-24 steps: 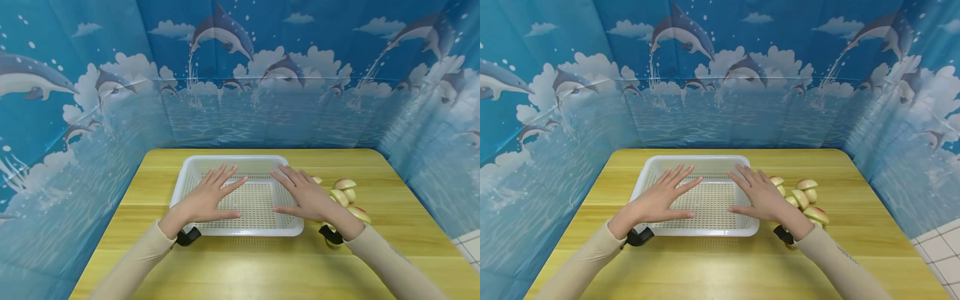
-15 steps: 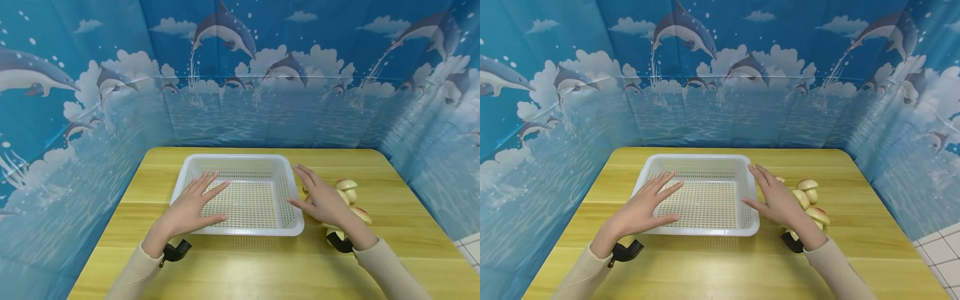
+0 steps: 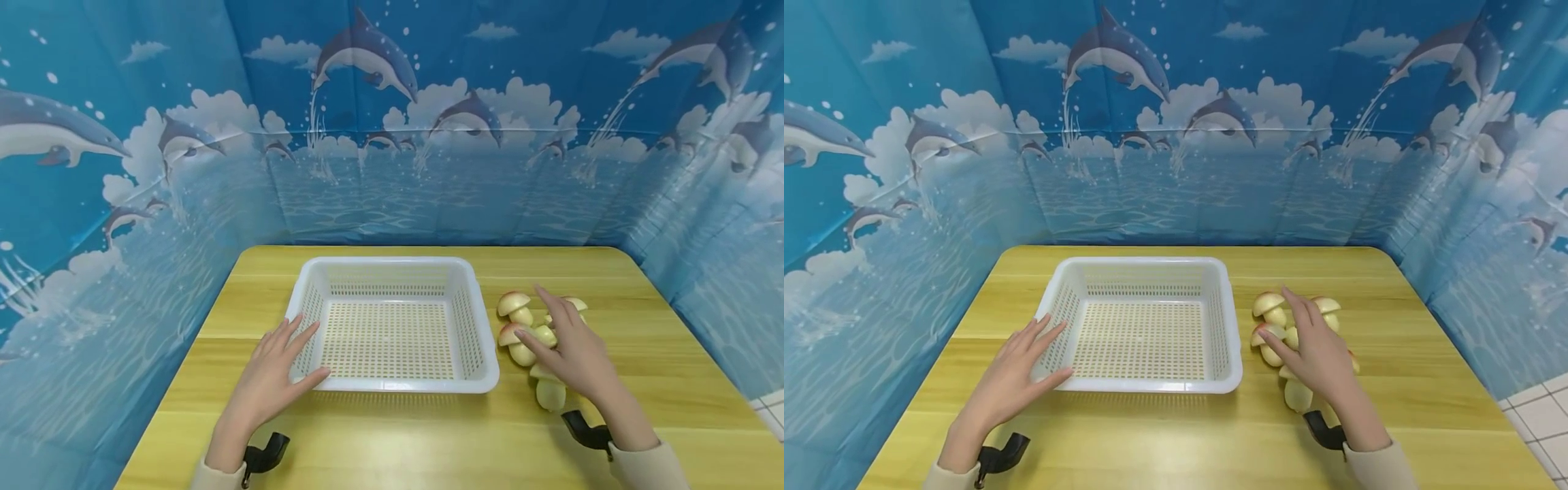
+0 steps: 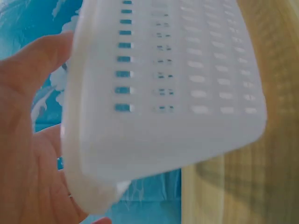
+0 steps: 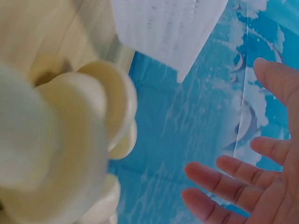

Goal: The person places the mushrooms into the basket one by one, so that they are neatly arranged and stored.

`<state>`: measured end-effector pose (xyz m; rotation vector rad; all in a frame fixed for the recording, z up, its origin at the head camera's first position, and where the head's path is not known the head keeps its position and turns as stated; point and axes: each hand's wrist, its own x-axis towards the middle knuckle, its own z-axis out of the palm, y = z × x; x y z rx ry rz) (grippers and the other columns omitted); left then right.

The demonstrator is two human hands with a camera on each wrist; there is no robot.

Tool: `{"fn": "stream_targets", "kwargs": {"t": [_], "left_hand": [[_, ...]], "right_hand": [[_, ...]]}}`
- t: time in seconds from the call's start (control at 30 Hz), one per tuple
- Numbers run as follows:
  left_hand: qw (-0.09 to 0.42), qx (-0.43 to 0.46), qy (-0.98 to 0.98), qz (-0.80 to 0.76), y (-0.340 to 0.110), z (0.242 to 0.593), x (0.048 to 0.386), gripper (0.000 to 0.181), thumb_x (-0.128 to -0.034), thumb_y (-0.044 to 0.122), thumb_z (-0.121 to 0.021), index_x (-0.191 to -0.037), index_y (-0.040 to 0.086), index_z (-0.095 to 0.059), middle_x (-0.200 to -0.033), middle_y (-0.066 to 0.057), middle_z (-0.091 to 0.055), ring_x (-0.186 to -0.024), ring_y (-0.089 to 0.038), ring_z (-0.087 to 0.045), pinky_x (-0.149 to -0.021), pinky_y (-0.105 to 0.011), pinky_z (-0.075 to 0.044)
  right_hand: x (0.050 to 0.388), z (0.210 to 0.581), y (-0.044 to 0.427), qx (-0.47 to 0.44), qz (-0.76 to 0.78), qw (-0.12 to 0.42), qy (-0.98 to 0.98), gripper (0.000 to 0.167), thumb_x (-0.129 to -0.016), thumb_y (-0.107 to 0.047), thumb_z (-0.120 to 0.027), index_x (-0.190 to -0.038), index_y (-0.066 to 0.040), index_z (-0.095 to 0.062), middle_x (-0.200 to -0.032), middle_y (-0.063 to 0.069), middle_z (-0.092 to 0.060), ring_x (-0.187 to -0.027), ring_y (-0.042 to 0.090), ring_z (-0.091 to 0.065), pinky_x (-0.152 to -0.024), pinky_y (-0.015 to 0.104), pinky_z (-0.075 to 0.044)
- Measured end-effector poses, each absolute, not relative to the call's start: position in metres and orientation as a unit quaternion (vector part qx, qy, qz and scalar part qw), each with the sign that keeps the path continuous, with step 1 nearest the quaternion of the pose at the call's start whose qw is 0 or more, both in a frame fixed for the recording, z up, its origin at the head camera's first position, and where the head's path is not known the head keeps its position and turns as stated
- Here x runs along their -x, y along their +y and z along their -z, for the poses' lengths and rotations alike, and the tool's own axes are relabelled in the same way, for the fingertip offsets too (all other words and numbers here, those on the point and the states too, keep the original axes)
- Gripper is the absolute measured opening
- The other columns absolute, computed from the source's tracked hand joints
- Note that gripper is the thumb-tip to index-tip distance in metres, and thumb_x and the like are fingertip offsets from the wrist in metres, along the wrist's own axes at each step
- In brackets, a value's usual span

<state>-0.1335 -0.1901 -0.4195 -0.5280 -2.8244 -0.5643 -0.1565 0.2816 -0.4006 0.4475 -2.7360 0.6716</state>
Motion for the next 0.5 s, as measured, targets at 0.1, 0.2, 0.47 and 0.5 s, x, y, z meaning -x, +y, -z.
{"fn": "stream_targets", "kwargs": {"t": [0.1, 0.2, 0.47, 0.5], "left_hand": [[0.124, 0.159, -0.959, 0.198, -0.196, 0.427, 0.132, 0.079, -0.0834, 0.062, -0.057, -0.146, 0.019, -0.038, -0.152, -0.011, -0.029, -0.138, -0.033, -0.021, -0.107, -0.056, -0.017], [0.122, 0.139, -0.959, 0.214, -0.201, 0.433, 0.129, 0.081, -0.083, 0.063, -0.057, -0.147, 0.019, -0.035, -0.153, -0.01, -0.026, -0.138, -0.033, -0.021, -0.106, -0.056, -0.02], [0.118, 0.112, -0.953, 0.255, -0.209, 0.445, 0.124, 0.078, -0.0836, 0.058, -0.061, -0.148, 0.022, -0.034, -0.156, -0.001, -0.018, -0.135, -0.036, -0.027, -0.092, -0.064, -0.036], [0.121, 0.11, -0.951, 0.264, -0.209, 0.448, 0.123, 0.077, -0.0837, 0.056, -0.062, -0.148, 0.023, -0.035, -0.156, 0.001, -0.017, -0.134, -0.036, -0.028, -0.09, -0.064, -0.037]], "right_hand": [[0.152, 0.403, 0.288, -0.145, -0.223, 0.149, -0.952, 0.078, -0.09, -0.037, -0.064, -0.15, -0.01, -0.023, -0.132, 0.028, -0.039, -0.087, 0.035, -0.055, -0.052, 0.043, -0.045], [0.147, 0.407, 0.293, -0.123, -0.216, 0.149, -0.957, 0.076, -0.09, -0.039, -0.063, -0.148, -0.006, -0.027, -0.129, 0.027, -0.041, -0.077, 0.028, -0.054, -0.048, 0.035, -0.04], [0.137, 0.421, 0.303, -0.068, -0.215, 0.118, -0.967, 0.076, -0.089, -0.045, -0.061, -0.145, -0.003, -0.032, -0.122, 0.029, -0.043, -0.06, 0.016, -0.049, -0.045, 0.034, -0.037], [0.136, 0.423, 0.303, -0.067, -0.217, 0.113, -0.967, 0.076, -0.089, -0.046, -0.061, -0.144, -0.003, -0.034, -0.122, 0.029, -0.044, -0.063, 0.019, -0.051, -0.046, 0.037, -0.04]]}}
